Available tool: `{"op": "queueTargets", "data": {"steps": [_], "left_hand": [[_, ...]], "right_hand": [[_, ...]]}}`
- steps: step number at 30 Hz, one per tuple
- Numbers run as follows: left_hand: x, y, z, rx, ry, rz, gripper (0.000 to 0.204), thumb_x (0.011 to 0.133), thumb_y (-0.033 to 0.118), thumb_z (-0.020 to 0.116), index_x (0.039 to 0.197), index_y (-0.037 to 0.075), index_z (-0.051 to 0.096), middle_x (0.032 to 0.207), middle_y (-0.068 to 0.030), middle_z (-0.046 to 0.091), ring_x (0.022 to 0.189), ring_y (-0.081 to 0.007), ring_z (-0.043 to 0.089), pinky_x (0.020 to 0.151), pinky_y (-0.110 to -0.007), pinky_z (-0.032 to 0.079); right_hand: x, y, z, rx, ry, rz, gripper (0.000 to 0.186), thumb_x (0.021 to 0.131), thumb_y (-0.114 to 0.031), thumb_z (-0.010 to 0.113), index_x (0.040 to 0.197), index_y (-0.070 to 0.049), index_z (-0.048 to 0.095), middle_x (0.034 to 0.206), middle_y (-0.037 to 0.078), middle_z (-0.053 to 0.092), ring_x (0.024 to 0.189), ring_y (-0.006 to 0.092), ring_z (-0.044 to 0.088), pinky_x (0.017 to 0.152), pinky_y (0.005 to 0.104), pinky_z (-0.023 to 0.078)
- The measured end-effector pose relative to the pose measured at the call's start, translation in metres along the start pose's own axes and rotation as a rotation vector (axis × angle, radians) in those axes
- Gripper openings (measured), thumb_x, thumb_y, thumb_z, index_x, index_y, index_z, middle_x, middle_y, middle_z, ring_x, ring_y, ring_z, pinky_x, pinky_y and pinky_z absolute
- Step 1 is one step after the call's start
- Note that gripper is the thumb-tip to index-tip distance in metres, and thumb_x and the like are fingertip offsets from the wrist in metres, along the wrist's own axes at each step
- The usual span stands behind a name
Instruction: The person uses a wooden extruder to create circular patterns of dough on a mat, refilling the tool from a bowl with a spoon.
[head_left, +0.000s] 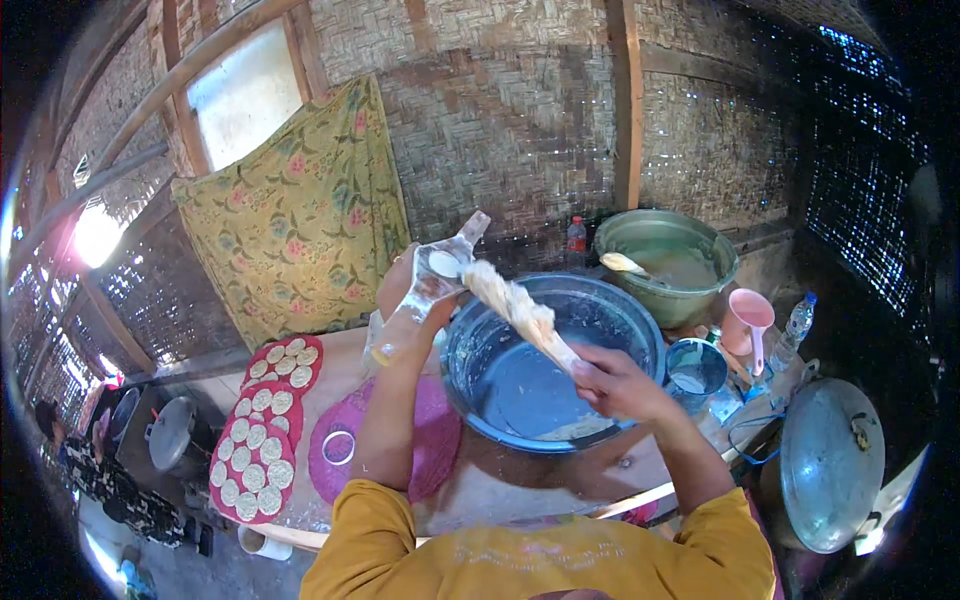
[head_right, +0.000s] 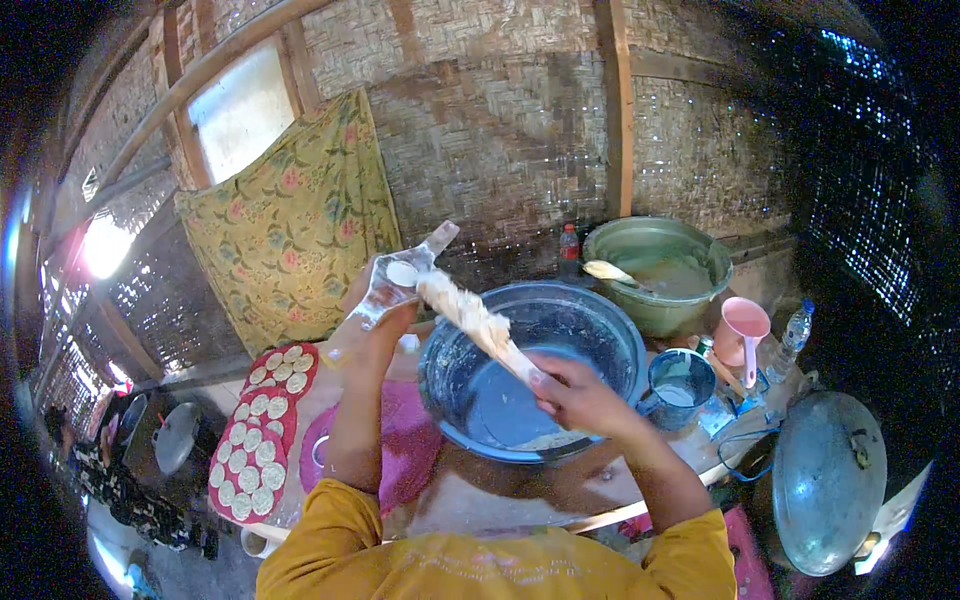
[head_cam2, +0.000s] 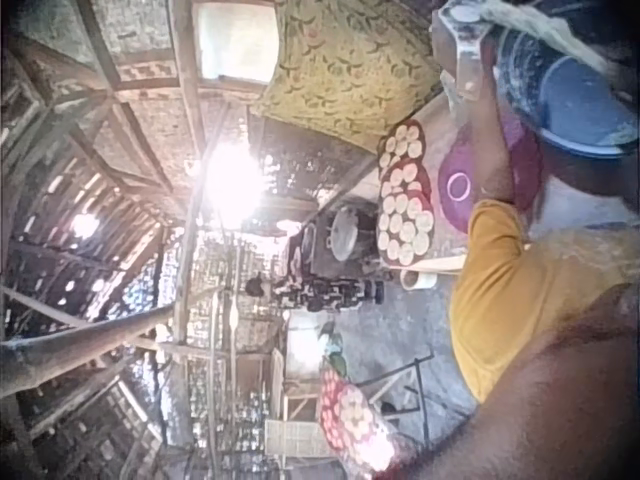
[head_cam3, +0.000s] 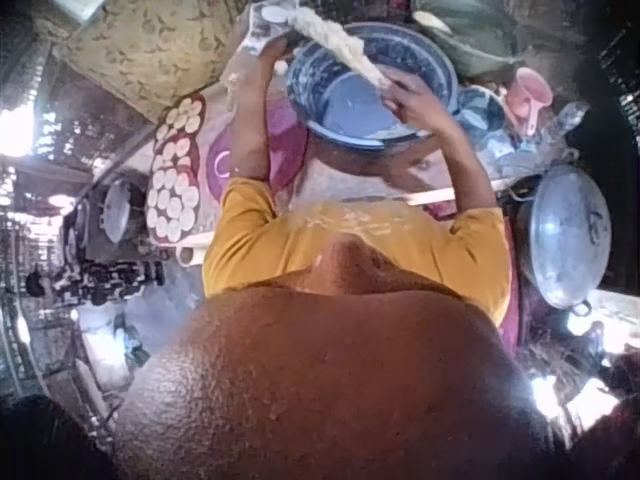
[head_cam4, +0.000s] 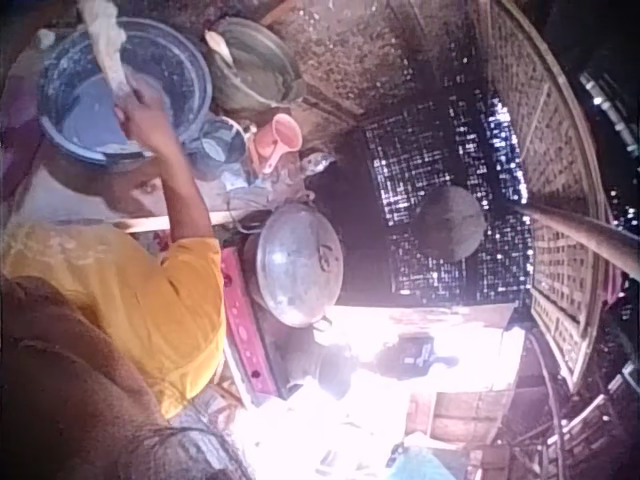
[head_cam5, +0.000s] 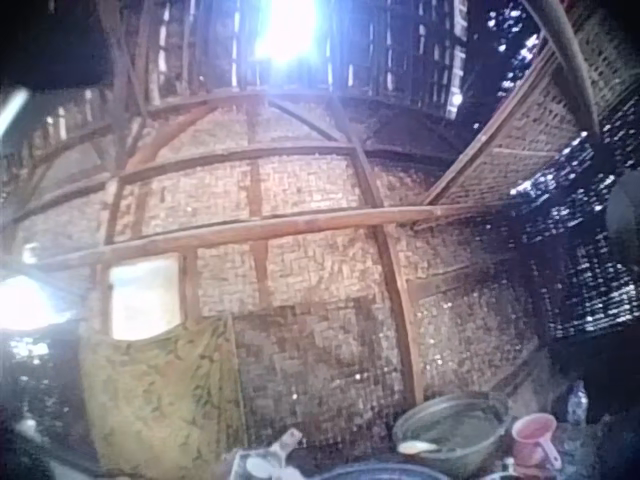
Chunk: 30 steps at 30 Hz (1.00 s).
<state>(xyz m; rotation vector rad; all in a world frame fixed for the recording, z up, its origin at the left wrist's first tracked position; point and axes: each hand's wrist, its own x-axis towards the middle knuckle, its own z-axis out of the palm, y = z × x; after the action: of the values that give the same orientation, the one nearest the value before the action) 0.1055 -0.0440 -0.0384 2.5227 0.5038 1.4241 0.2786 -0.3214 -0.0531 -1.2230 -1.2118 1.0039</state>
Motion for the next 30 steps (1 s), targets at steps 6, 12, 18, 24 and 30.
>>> {"op": "queueTargets", "data": {"steps": [6,12,18,24,30], "left_hand": [[-0.009,0.007,-0.070,0.336,-0.410,-0.406,0.047,0.085,0.042,0.050,0.114,0.005,0.054,0.103,-0.0136,0.063,0.086,-0.0282,0.061,0.082,-0.039,0.044],[-0.027,0.015,-0.135,-1.132,0.418,-0.532,0.010,0.073,0.009,0.053,0.081,0.004,0.056,0.066,-0.0038,0.052,0.059,-0.0165,0.051,0.053,-0.034,0.046],[-0.070,-0.002,-0.171,-1.682,0.445,-0.596,0.014,0.071,0.021,0.054,0.069,0.010,0.046,0.063,-0.0023,0.046,0.054,-0.0168,0.046,0.048,-0.031,0.039],[-0.153,-0.082,-0.182,-1.241,0.402,-0.838,0.020,0.076,0.022,0.057,0.089,0.006,0.058,0.073,-0.0076,0.055,0.070,-0.0221,0.056,0.061,-0.044,0.048],[-0.247,-0.103,-0.256,-0.284,-0.212,-0.609,0.034,0.076,0.026,0.067,0.103,0.006,0.061,0.092,-0.0106,0.063,0.087,-0.0233,0.061,0.077,-0.043,0.050]], "right_hand": [[-0.008,0.012,-0.021,-1.453,0.242,-0.032,0.036,0.087,-0.025,0.052,0.121,-0.012,0.057,0.079,0.008,0.063,0.061,0.0224,0.060,0.054,0.0354,0.046],[0.027,0.024,0.024,-1.875,-0.220,0.293,0.035,0.084,-0.023,0.051,0.117,-0.011,0.058,0.109,0.018,0.058,0.103,0.0309,0.056,0.084,0.0426,0.043],[0.077,0.010,0.193,0.087,-0.317,-0.041,0.057,0.089,-0.055,0.040,0.119,-0.009,0.054,0.101,0.014,0.058,0.089,0.0249,0.056,0.080,0.0397,0.045],[0.088,0.064,0.286,1.361,-0.566,0.481,0.082,0.081,-0.074,0.028,0.115,-0.003,0.052,0.070,0.017,0.058,0.029,0.0127,0.032,0.022,0.0231,0.021],[0.096,0.014,0.295,0.378,0.032,0.004,0.062,0.090,-0.059,0.028,0.113,-0.004,0.047,0.065,0.004,0.051,0.042,0.0121,0.044,0.038,0.0243,0.038]]}}
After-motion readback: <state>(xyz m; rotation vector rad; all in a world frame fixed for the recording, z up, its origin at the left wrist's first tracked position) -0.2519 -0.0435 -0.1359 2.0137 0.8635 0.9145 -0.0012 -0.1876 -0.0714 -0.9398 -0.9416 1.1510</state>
